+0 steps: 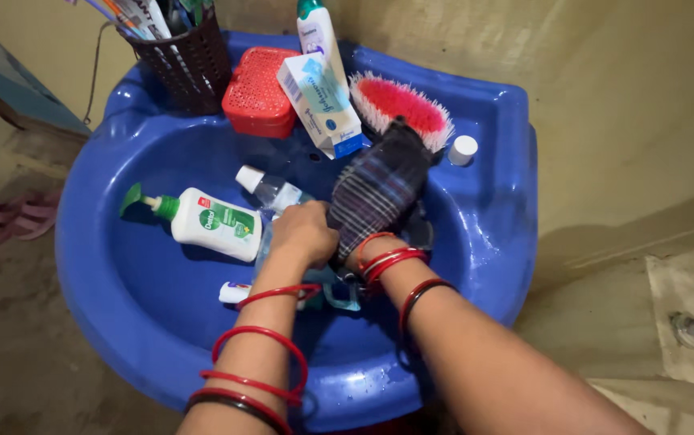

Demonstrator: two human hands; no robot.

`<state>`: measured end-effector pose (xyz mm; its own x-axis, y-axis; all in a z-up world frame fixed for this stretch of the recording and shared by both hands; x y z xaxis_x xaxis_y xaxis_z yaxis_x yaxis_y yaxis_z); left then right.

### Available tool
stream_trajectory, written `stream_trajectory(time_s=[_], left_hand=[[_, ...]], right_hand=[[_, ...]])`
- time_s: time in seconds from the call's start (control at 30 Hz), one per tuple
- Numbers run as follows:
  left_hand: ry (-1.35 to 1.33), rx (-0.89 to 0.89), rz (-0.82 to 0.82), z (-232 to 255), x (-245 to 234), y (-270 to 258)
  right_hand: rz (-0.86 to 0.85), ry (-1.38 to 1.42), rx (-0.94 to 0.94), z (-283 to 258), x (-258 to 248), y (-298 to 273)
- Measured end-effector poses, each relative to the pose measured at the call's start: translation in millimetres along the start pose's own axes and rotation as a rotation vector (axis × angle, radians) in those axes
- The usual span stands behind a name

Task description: The person fills a blue cup with water from a wall-mounted dispenser, pours water onto a glass shelf, and wipes the shelf with a dark cloth. The person repeatedly wets the cloth and continues wiping the shelf surface.

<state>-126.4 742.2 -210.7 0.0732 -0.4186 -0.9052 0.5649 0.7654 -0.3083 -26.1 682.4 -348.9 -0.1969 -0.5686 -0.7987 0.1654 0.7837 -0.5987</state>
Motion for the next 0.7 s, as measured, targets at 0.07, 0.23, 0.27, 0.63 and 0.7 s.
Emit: stream_trajectory(time_s=[0.07,0.23,0.27,0.63,0.7], left_hand=[[-0.079,-0.031,-0.027,-8.5,-4.1,-5.2],[-0.155,0.007,0.023,-14.4,-14.0,-20.6],[-0.193,-0.021,-0.007,-17.1,-12.0,-20.9],[-0.229,0.059,0.086,-34.1,8.2,0.7],[-0.271,0.018,0.092,-38.6,13.5,1.0]], right_hand=[[-0.027,-0.024,-0.012,-5.7,14.2,15.1],[-0.087,-0.064,-0.041,-13.4,57.9,66.5],[-0.065,-0.057,-0.054,-14.0,63.6,77.3],[0.084,0.122,-0.140,-20.9,-17.4,14.8],[0.113,0.196,-0.153,-19.6,-58.7,-28.6]])
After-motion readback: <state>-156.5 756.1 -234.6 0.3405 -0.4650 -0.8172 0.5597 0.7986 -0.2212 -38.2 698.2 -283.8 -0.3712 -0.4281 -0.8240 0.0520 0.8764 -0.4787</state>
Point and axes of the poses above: each hand's wrist, its own y-axis towards the middle knuckle, its own x-axis out of the palm, z = x × y, the point moved 8 cm from there along y, towards the middle knuckle, and after that the axes turned 6 degrees about y, right-handed, at the moved point
